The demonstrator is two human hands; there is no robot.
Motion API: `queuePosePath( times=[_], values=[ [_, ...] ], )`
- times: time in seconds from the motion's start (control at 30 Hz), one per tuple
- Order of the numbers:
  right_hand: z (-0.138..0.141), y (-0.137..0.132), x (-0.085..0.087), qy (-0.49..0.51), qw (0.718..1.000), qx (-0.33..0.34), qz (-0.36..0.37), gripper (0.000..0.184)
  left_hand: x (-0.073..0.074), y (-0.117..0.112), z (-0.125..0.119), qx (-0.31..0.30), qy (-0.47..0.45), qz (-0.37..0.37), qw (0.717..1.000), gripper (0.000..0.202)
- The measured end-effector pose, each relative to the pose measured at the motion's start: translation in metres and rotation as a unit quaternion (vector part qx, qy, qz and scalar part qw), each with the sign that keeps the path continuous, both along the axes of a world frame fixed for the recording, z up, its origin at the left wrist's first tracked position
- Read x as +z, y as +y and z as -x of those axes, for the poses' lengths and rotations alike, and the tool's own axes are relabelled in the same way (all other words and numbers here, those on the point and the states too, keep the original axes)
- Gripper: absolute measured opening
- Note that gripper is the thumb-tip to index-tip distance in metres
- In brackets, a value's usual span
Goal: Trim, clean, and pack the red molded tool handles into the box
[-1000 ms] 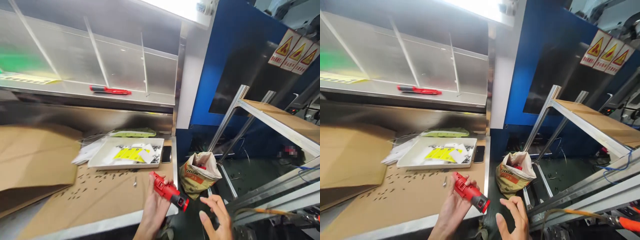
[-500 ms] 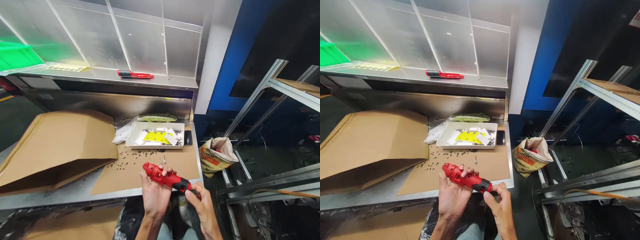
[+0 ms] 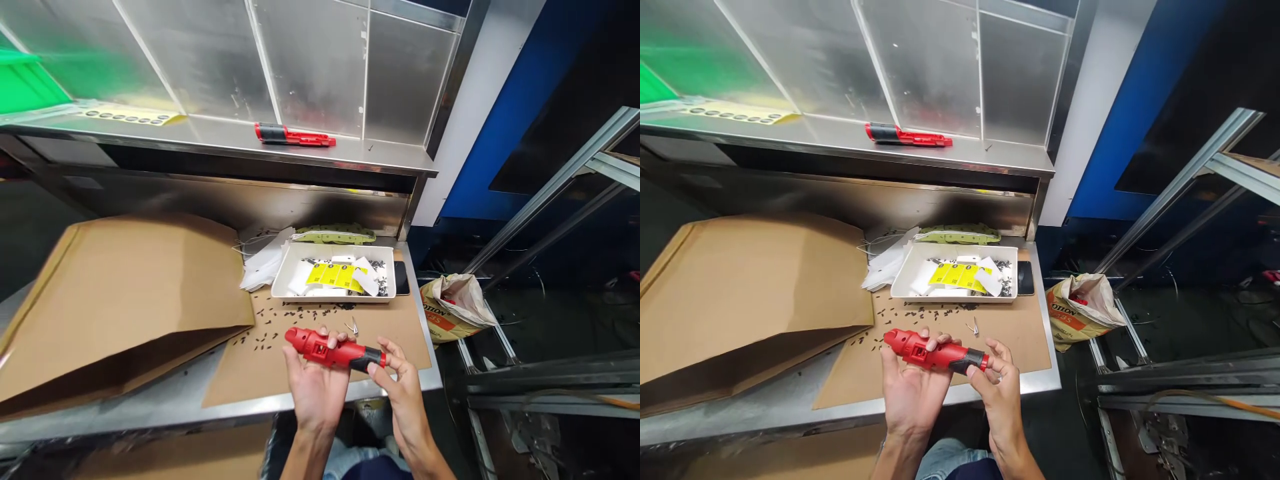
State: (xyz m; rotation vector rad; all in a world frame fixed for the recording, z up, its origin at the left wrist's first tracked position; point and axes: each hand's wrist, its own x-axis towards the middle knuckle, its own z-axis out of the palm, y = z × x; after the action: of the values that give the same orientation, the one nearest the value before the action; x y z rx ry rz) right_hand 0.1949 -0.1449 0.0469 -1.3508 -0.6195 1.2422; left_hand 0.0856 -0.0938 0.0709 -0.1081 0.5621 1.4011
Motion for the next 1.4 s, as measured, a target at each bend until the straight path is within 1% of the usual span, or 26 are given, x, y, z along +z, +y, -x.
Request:
queuePosePath(
  times=[0.2,0.37,0.43,0.53,0.6,0.7,0.77,0.87,0.93,0.97,1.0,1.07,1.13,1.23,1.33,1.4],
  values=[
    [0.015,0.033,-0.004,-0.009,1.000,-0.013,-0.024,0.042,-0.002,0.029,0.015,-0.007,-0.008,-0.016,1.000,0.066],
    [0.026,0.056,-0.011,-0.014,0.999,-0.007,-0.035,0.041,-0.006,0.049,0.029,-0.017,0.006,-0.046,0.999,0.061],
    [0.029,0.064,-0.015,-0.022,0.999,0.000,-0.037,0.041,-0.009,0.055,0.033,-0.015,0.018,-0.060,0.998,0.057],
    [0.032,0.073,-0.020,-0.031,0.999,0.014,-0.036,0.039,-0.015,0.065,0.038,-0.003,0.043,-0.083,0.996,0.047],
    [0.034,0.079,-0.025,-0.036,0.998,0.020,-0.036,0.036,-0.015,0.070,0.040,0.004,0.062,-0.099,0.993,0.044],
    [0.036,0.088,-0.028,-0.037,0.998,0.029,-0.044,0.033,-0.010,0.070,0.041,0.022,0.100,-0.128,0.986,0.043],
    [0.038,0.094,-0.027,-0.031,0.998,0.037,-0.050,0.031,-0.004,0.065,0.040,0.050,0.132,-0.155,0.978,0.042],
    [0.042,0.099,-0.019,-0.002,0.996,0.067,-0.063,0.029,0.004,0.053,0.033,0.106,0.187,-0.205,0.955,0.048],
    [0.043,0.101,-0.011,0.018,0.993,0.086,-0.076,0.030,0.009,0.051,0.030,0.141,0.220,-0.232,0.937,0.052],
    [0.043,0.102,-0.008,0.024,0.993,0.089,-0.079,0.031,0.011,0.052,0.030,0.148,0.216,-0.225,0.938,0.053],
    [0.043,0.101,-0.005,0.028,0.993,0.089,-0.078,0.033,0.013,0.056,0.031,0.146,0.195,-0.203,0.948,0.053],
    [0.040,0.100,-0.002,0.031,0.993,0.090,-0.070,0.039,0.015,0.068,0.036,0.114,0.117,-0.129,0.978,0.056],
    [0.036,0.097,-0.001,0.028,0.992,0.109,-0.059,0.040,0.014,0.081,0.044,0.078,0.057,-0.069,0.993,0.060],
    [0.029,0.094,-0.001,0.014,0.990,0.129,-0.052,0.039,0.009,0.096,0.054,0.048,0.015,-0.045,0.998,0.058],
    [0.023,0.096,-0.001,-0.011,0.993,0.096,-0.065,0.033,0.003,0.102,0.058,0.024,-0.020,-0.037,0.999,0.051],
    [0.018,0.099,-0.001,-0.058,0.992,0.070,-0.082,0.035,0.000,0.104,0.059,0.013,-0.036,-0.034,0.999,0.048]
  ],
)
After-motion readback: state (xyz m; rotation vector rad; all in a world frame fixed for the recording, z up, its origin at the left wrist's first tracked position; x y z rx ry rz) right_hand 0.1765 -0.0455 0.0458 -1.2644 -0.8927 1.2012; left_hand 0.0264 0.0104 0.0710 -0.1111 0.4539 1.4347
